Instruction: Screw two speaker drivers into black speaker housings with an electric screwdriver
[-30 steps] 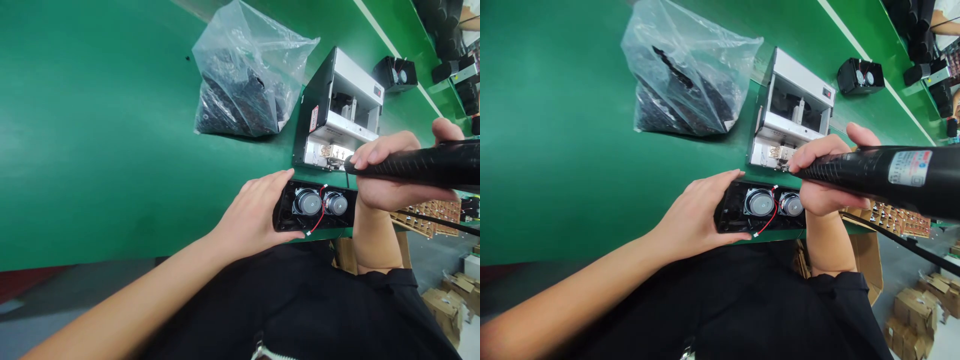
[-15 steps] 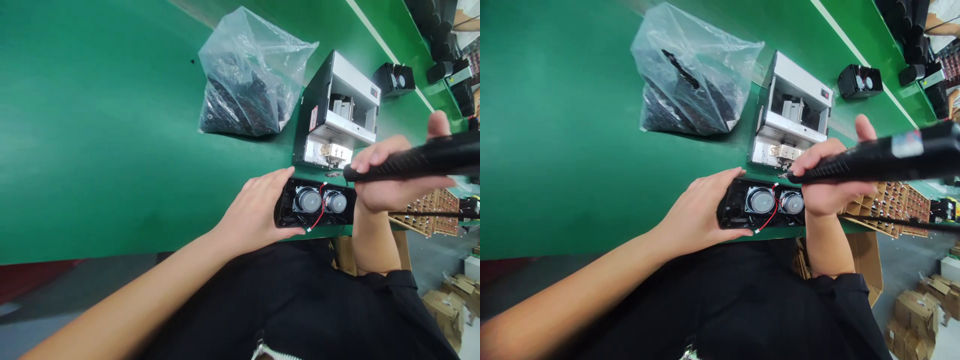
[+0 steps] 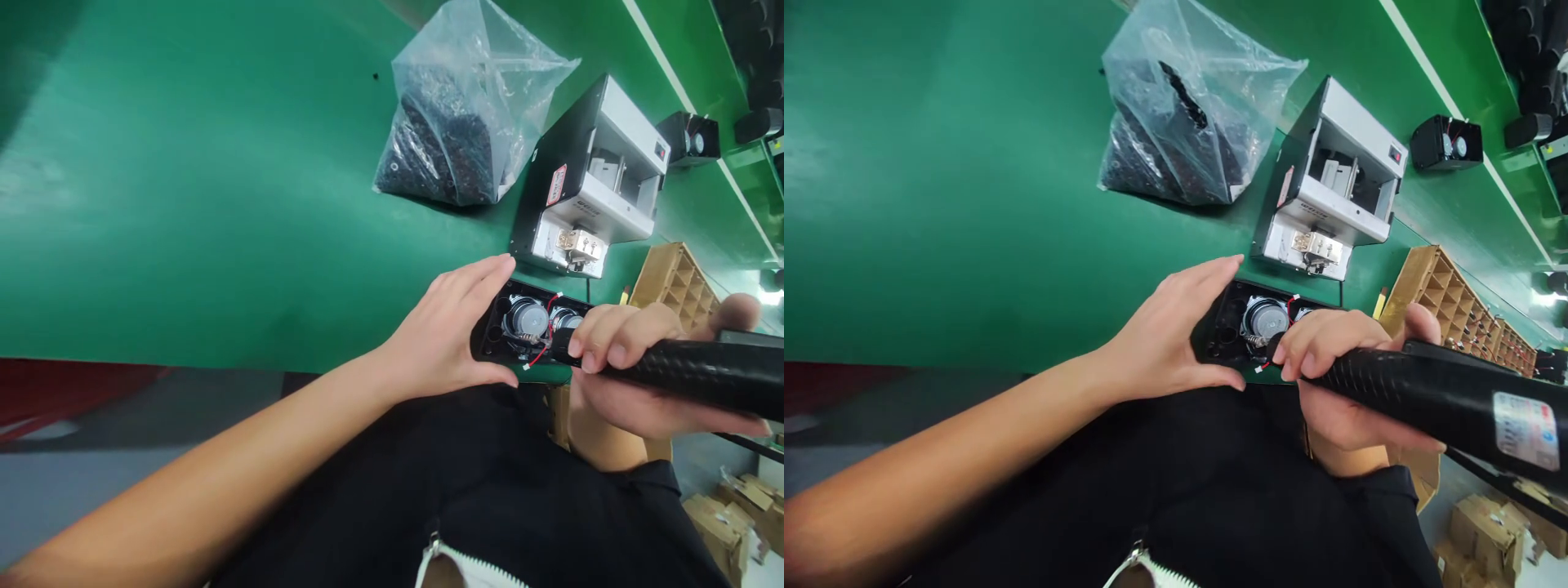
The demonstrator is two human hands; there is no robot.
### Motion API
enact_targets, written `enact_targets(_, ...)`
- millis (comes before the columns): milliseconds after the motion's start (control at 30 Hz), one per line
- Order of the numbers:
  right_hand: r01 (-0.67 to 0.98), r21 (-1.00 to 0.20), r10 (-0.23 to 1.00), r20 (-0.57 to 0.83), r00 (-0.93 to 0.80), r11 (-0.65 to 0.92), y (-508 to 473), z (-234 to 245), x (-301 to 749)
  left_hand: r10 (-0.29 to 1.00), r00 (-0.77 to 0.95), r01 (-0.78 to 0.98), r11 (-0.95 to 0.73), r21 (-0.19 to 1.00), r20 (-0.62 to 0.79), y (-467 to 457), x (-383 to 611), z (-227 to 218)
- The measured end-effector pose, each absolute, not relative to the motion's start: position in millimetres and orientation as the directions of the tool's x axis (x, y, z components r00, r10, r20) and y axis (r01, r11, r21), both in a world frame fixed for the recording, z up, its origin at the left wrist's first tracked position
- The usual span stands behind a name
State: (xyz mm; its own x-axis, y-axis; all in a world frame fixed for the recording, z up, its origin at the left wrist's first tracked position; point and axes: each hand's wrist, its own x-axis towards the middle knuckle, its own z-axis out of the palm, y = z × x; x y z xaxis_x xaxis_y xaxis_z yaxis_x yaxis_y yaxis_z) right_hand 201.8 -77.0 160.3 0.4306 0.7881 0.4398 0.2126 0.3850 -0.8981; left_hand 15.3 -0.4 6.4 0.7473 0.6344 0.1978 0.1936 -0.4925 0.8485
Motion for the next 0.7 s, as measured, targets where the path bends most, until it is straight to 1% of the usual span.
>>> enact_targets(133, 0.137, -0.917, 0.777, 0.390, 0.494, 0.374, -80, 178, 201, 0.682, 0.617, 0.129, -0.580, 0.805, 0.392, -12, 9, 17)
enact_targets(200, 0.092, -0.924, 0.777, 0.364, 0.513, 0.371, -80, 181, 198, 0.671, 0.575, 0.067, -0.609, 0.791, 0.468, -15, 9, 28)
enact_targets(233, 0.071, -0.926, 0.778, 0.352, 0.520, 0.371, -81, 182, 197, 0.647, 0.585, 0.023, -0.616, 0.788, 0.489, -15, 9, 33)
enact_targets(300, 0.043, -0.924, 0.770, 0.342, 0.538, 0.380, -81, 181, 197, 0.599, 0.636, -0.048, -0.598, 0.800, 0.486, -12, 8, 42)
enact_targets(367, 0.042, -0.917, 0.742, 0.347, 0.573, 0.396, -82, 182, 202, 0.566, 0.699, -0.071, -0.552, 0.831, 0.436, -7, 4, 50)
enact_targets(400, 0.058, -0.906, 0.708, 0.366, 0.604, 0.420, -83, 185, 206, 0.562, 0.716, -0.069, -0.533, 0.844, 0.414, -3, 1, 55)
enact_targets(467, 0.125, -0.860, 0.590, 0.439, 0.678, 0.496, -83, 193, 218, 0.577, 0.706, -0.056, -0.532, 0.845, 0.411, 10, -1, 72)
enact_targets(533, 0.182, -0.832, 0.494, 0.471, 0.731, 0.525, -80, 200, 231, 0.607, 0.650, -0.007, -0.597, 0.802, 0.457, 29, 9, 96)
enact_targets(633, 0.231, -0.805, 0.421, 0.503, 0.755, 0.547, -70, 202, 245, 0.646, 0.516, 0.178, -0.723, 0.668, 0.562, 69, 52, 139)
enact_targets(700, 0.265, -0.758, 0.387, 0.560, 0.733, 0.595, -63, 196, 249, 0.609, 0.525, 0.272, -0.782, 0.561, 0.595, 96, 91, 156)
